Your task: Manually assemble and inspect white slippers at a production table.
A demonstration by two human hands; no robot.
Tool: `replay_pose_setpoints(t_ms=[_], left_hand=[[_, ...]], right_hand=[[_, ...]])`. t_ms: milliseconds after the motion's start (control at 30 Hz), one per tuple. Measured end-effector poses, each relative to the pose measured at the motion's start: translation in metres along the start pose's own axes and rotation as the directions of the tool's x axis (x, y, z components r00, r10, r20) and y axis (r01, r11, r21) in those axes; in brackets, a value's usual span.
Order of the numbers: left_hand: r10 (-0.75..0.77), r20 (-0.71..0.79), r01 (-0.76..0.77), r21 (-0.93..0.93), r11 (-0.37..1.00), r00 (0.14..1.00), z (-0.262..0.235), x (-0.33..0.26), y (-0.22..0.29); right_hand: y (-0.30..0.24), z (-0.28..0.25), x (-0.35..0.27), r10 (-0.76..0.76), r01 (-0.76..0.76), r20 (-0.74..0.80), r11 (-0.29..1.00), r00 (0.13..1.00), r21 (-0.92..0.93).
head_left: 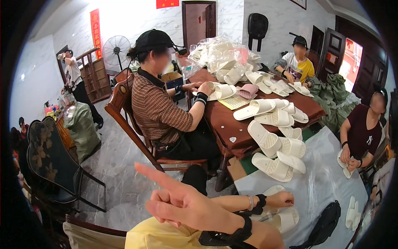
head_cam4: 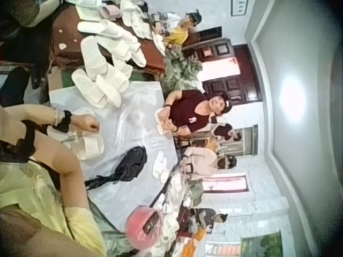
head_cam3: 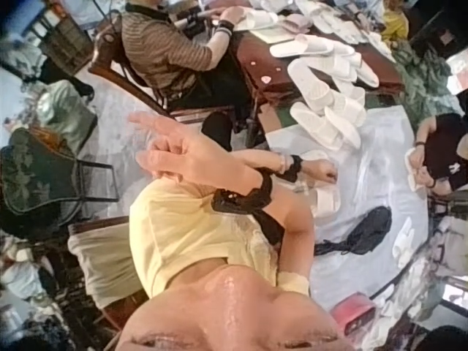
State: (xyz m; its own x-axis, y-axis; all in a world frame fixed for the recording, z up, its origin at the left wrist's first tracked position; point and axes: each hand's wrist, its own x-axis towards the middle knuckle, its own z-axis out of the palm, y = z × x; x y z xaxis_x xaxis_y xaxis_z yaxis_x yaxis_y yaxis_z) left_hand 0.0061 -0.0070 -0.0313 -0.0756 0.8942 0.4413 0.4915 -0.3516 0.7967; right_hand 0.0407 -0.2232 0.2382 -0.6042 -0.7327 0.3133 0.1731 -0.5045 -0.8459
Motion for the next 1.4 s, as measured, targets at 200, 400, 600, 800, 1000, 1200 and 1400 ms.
replay_pose_setpoints(t_ms=[200,400,600,800,1000,1200,1400], left_hand=[[0.040,0.022,-0.041,0.016,0.999,0.999,0.006,0.008,-0.003],[0.055,-0.042,-0.055,-0.001,0.999,0.998,0.004,-0.002,0.000],[0.032,-0.012,-0.032,-0.007,0.999,0.999,0.000,0.000,0.007],[0.057,-0.068,-0.056,0.023,0.998,0.996,0.005,-0.004,0.000],[0.002,0.047,-0.003,0.012,1.000,0.999,0.006,0.004,0.011],[0.010,0.030,-0.011,0.034,0.999,1.000,-0.007,-0.001,0.005],[-0.041,-0.036,0.041,-0.008,0.999,0.999,-0.010,0.007,0.020]], right_hand=[[0.018,-0.004,-0.004,0.105,-0.136,0.153,0.968,0.983,0.212],[0.016,0.019,-0.021,0.096,-0.126,0.120,0.953,0.988,0.275],[0.021,0.020,-0.020,0.275,-0.385,0.325,0.854,0.905,0.350],[0.029,0.021,-0.023,0.189,-0.234,0.200,0.945,0.961,0.230],[0.035,0.011,-0.028,0.179,-0.206,0.139,0.954,0.974,0.216],[0.006,-0.011,-0.111,0.258,-0.333,-0.256,0.888,0.932,-0.318],[0.032,-0.052,-0.250,-0.341,-0.614,-0.867,0.612,0.364,-0.499]])
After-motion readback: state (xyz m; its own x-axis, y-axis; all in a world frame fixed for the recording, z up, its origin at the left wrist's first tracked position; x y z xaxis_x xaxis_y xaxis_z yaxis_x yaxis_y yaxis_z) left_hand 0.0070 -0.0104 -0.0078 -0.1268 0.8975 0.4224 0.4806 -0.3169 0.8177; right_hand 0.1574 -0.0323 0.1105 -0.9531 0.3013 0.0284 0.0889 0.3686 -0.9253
